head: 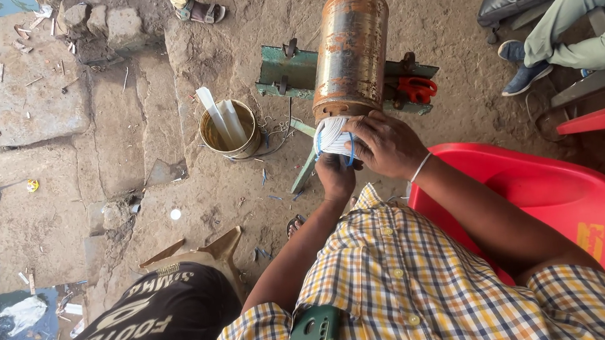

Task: The person sits in front of a horizontal metal drum and ties blue string tightly around a bundle of white cloth wrapped on the drum's end, repeatedly looping and knotting the string by hand. Near the end they hold the drum steady and strike the wrapped bundle with a green-headed mallet.

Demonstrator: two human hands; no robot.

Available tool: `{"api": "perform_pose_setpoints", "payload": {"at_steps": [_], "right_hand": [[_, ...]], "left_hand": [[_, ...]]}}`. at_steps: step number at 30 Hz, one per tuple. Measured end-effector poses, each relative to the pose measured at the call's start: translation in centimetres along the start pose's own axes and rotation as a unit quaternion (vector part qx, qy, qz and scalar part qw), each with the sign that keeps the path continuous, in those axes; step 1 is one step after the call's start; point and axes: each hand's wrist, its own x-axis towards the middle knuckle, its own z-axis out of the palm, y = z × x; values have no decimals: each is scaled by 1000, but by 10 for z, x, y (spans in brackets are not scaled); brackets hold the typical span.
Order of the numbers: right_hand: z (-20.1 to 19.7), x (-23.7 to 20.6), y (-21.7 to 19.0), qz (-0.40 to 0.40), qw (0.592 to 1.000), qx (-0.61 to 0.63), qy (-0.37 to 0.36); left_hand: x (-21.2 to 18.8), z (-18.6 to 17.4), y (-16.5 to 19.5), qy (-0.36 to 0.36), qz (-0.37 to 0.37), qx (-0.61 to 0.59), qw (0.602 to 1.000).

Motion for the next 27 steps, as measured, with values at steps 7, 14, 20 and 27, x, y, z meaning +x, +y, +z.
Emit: {"api": "perform_pose_setpoints", "payload": {"at_steps": [7,14,20,27], "right_hand": [[-4,-7,7,131,982,138,18],[16,-15,11,261,873,412,15],[46,-62,2,333,651,681,41],[73,-91,12,440,602,665,-32]], "left_hand": [[-36,-28,51,-9,-5,164,986],[-66,-59,90,-208,-35,152,966],[-56,-38,118,-237,-19,207,949],[-50,-11,144,-294,215,361,859]]}}
